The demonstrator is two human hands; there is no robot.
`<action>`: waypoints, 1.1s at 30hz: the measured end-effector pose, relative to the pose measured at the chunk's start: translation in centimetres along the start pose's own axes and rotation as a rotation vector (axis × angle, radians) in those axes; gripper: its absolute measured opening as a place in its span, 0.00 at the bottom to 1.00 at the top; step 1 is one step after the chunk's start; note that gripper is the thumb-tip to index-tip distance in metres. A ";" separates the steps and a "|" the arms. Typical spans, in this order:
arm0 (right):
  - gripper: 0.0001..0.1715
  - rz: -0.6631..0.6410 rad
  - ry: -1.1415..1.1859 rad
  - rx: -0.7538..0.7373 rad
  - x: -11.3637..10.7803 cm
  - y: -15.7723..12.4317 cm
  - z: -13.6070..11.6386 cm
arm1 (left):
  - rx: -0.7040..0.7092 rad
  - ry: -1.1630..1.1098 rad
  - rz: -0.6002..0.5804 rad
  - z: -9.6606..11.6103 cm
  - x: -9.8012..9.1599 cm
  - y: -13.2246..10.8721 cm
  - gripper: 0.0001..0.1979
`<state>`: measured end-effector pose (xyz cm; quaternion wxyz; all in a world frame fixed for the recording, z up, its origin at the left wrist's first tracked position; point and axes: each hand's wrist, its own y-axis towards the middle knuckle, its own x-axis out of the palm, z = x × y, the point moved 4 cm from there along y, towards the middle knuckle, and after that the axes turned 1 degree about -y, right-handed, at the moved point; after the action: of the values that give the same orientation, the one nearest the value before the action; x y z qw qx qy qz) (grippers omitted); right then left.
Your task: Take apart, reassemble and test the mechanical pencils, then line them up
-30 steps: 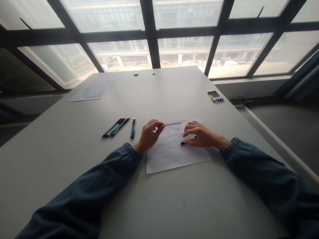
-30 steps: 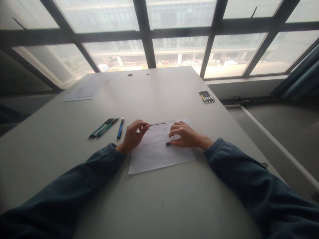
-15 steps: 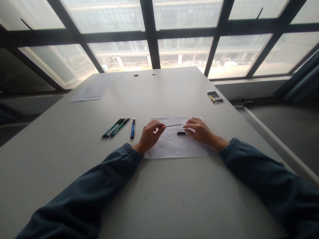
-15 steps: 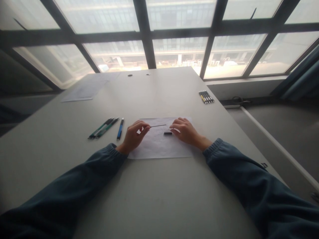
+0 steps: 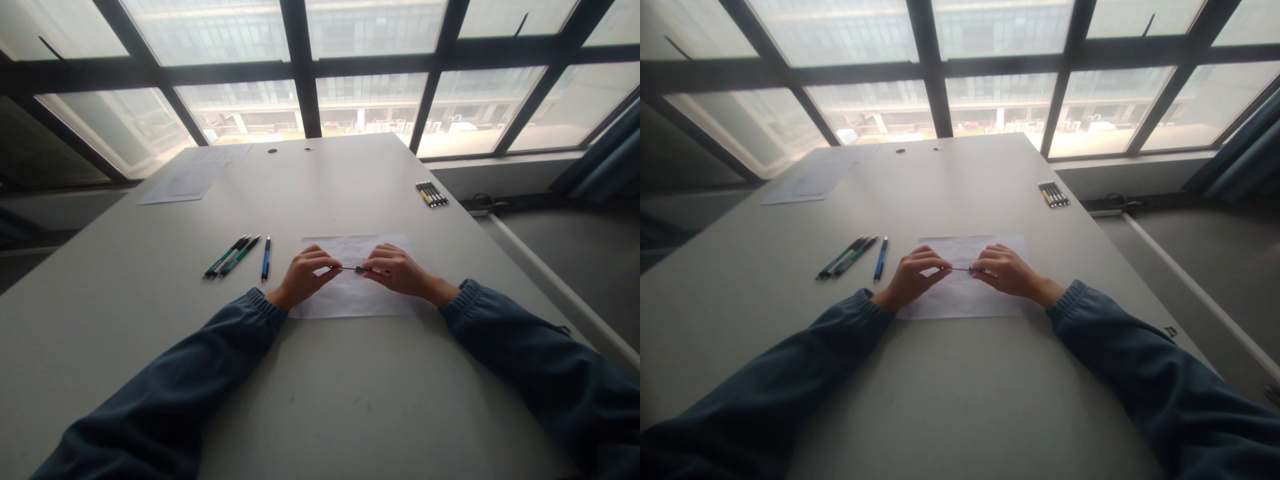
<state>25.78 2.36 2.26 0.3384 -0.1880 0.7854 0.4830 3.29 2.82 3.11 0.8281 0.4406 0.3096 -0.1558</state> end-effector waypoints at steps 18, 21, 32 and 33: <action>0.08 0.079 -0.056 0.244 -0.9 -1.1 0.6 | -0.093 0.067 -0.030 -1.0 0.4 -0.6 0.08; 0.08 0.022 -0.067 0.269 -0.5 -1.7 -0.5 | -0.091 0.061 -0.131 -0.9 0.8 -0.7 0.09; 0.10 -0.138 -0.132 0.317 0.0 -2.3 -0.6 | -0.164 0.079 -0.271 -1.1 1.2 -0.9 0.14; 0.10 -0.137 -0.138 0.312 0.0 -2.3 -0.5 | -0.164 0.081 -0.239 -1.2 1.1 -0.9 0.14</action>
<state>26.98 0.85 0.96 0.4487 -0.1525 0.8111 0.3429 3.19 3.28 1.37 0.8236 0.3376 0.4048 -0.2093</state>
